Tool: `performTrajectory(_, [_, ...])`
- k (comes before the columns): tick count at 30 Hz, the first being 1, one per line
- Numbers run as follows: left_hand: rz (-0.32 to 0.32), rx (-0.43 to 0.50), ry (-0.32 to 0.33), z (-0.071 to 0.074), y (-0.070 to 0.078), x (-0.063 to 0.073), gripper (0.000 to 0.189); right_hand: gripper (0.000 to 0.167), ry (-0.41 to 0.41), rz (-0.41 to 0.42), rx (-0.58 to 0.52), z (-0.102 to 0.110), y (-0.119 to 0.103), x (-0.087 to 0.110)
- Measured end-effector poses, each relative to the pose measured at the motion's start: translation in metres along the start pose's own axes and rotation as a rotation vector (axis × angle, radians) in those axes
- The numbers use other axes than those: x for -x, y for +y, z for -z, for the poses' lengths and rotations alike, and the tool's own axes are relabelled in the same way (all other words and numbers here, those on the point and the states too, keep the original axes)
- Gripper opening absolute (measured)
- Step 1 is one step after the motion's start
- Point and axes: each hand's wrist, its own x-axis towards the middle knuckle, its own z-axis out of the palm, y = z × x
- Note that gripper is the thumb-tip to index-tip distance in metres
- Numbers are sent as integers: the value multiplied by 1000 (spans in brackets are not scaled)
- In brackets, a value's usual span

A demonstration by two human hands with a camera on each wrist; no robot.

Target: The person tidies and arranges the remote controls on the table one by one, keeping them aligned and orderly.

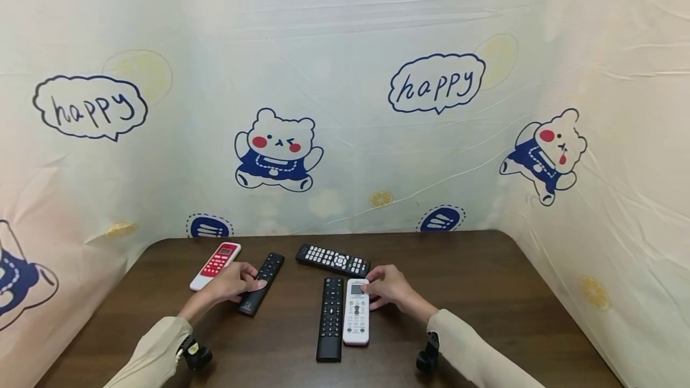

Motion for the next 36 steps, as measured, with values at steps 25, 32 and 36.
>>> performTrajectory(25, [1, 8, 0, 1, -1, 0, 42, 26, -52, 16, 16, 2, -2, -1])
performTrajectory(32, [3, -1, -4, 1, 0, 2, 43, 24, -34, 25, 36, 2, -3, -3])
performTrajectory(36, [-5, -4, -3, 1, 1, 3, 43, 18, 52, 51, 87, 3, -3, -8])
